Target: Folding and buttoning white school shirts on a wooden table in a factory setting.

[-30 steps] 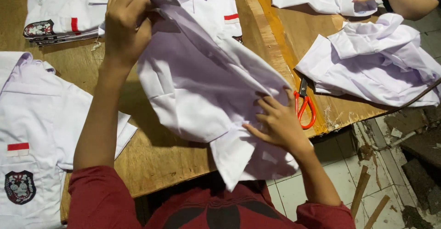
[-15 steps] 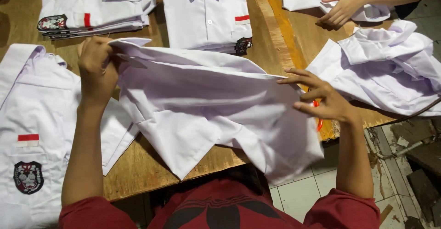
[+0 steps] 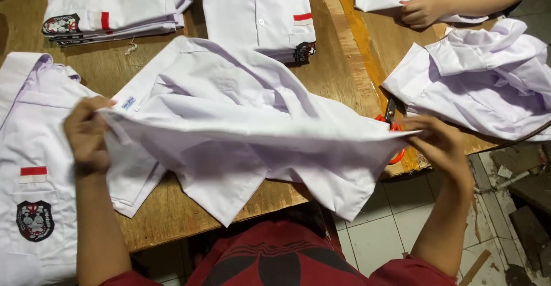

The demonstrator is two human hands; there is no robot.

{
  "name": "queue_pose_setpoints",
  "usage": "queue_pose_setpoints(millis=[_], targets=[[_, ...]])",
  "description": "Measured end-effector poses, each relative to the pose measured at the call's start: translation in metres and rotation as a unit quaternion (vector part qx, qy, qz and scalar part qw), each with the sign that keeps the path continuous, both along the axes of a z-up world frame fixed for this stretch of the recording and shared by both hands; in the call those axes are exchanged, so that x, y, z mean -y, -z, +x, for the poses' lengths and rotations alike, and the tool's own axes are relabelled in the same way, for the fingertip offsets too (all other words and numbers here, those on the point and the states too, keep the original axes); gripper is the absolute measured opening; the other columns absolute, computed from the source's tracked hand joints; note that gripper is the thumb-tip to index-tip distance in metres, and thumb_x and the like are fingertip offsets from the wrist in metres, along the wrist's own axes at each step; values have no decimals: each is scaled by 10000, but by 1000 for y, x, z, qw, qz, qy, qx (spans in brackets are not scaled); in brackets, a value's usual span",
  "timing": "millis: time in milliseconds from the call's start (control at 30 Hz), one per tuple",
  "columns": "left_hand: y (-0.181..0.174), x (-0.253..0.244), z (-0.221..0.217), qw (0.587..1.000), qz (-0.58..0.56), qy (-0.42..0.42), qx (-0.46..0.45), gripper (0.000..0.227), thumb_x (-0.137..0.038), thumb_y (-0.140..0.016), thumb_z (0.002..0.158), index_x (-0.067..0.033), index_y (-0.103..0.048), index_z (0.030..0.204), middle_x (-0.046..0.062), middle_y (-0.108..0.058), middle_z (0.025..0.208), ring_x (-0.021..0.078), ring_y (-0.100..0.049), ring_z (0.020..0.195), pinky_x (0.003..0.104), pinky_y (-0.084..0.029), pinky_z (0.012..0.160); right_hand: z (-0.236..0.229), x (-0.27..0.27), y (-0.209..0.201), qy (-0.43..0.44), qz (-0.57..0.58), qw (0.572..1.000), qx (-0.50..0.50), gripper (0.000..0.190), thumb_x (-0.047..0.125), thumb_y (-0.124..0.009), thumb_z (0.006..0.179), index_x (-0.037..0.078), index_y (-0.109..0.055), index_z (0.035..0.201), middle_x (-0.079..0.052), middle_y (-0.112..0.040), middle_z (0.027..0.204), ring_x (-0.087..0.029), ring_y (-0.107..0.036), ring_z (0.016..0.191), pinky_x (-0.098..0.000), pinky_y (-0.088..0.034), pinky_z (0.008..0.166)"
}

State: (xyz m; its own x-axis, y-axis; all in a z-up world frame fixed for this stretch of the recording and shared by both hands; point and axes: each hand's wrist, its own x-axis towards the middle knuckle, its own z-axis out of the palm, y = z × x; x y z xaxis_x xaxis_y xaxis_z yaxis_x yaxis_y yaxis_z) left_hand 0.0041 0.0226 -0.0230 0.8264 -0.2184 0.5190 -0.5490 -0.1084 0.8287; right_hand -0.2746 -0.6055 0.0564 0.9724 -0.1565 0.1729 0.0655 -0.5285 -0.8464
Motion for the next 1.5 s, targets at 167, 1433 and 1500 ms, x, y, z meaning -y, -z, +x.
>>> queue_pose_setpoints(millis=[167, 1433, 1500], targets=[[-27, 13, -7, 991, 71, -60, -93, 189, -191, -505, 1026, -14, -547, 973, 85, -504, 895, 193, -460, 851, 317, -344, 766, -6, -12, 13, 73, 105, 990, -61, 272, 133, -769, 859, 91, -721, 1124, -27, -734, 983, -98, -681, 766, -178, -539, 572], [27, -65, -157, 763, 294, 101, -567, 515, -99, -791, 882, -126, -511, 1314, 148, -718, 859, 185, -646, 808, 234, -421, 845, 95, -21, 49, 177, -119, 977, -2, 106, 14, -650, 1007, 50, -654, 1107, -79, -675, 1111, -189, -601, 958, -325, -472, 838], [31, -65, -155, 795, 216, 36, -565, 366, -32, -814, 840, -40, -622, 1151, 130, -614, 1044, 236, -620, 785, 357, -582, 656, 92, -20, 58, 144, -99, 981, -84, 187, 88, -683, 980, 43, -631, 1154, -84, -663, 1164, -194, -612, 1050, -338, -506, 837]])
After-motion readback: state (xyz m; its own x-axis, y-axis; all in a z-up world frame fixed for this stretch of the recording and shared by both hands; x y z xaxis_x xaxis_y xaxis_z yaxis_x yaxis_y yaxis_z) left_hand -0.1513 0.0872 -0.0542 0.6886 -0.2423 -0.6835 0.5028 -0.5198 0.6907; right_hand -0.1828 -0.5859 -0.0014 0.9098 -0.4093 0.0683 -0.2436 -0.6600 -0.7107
